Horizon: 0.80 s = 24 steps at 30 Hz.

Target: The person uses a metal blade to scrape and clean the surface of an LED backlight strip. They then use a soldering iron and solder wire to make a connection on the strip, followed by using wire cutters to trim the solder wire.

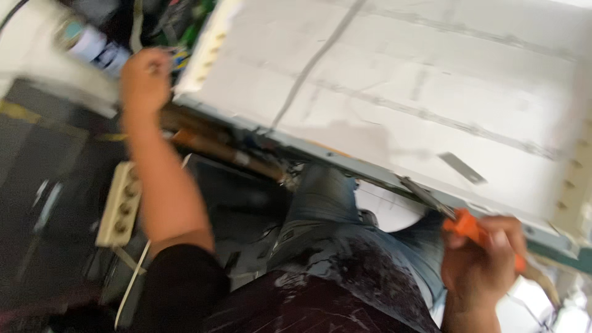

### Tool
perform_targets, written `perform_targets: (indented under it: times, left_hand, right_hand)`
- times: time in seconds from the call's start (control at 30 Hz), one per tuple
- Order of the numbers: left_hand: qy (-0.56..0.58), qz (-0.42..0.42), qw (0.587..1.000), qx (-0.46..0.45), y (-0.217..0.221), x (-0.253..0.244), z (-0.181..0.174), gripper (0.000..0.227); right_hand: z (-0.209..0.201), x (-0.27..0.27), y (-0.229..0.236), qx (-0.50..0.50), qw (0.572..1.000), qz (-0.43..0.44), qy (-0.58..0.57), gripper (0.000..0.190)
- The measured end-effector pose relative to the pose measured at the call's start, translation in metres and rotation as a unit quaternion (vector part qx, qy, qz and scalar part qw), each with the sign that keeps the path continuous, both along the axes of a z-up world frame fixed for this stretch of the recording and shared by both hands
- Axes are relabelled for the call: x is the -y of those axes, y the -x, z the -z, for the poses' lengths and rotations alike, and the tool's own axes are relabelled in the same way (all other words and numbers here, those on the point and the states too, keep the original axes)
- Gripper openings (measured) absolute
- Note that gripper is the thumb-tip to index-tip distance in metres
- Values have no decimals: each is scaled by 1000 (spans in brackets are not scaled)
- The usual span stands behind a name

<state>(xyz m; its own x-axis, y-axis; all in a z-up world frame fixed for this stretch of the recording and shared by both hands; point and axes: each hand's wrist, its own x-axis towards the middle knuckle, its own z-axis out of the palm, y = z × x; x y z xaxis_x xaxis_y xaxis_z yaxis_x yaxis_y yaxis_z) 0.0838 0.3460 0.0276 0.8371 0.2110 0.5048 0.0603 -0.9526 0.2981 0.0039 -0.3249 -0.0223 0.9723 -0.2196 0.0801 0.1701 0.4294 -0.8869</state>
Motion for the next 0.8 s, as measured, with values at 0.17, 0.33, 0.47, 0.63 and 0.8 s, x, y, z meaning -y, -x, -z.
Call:
perform_targets:
  times: [0.17,0.33,0.47,0.63,0.8]
  left_hand:
    - [47,56,990,-124,-6,-45,22,42]
    - [-24,63,994,-85,-12,-55,41,42]
    - [-86,52,993,-59,-9,-58,50,40]
    - [-89,64,992,-61,-12,-90,70,25]
    - [144,38,988,-41,-21,-130,90,20]
  right_hand:
    - [-15,7,-5,-90,957,-79,-263,14]
    - [-31,4,-1,-59,970,-72,-227,18]
    - [-24,9,8,-22,983,-66,-169,19]
    - [-9,10,25,46,998,-42,-33,15]
    - [-18,2,31,153,985,-73,45,17]
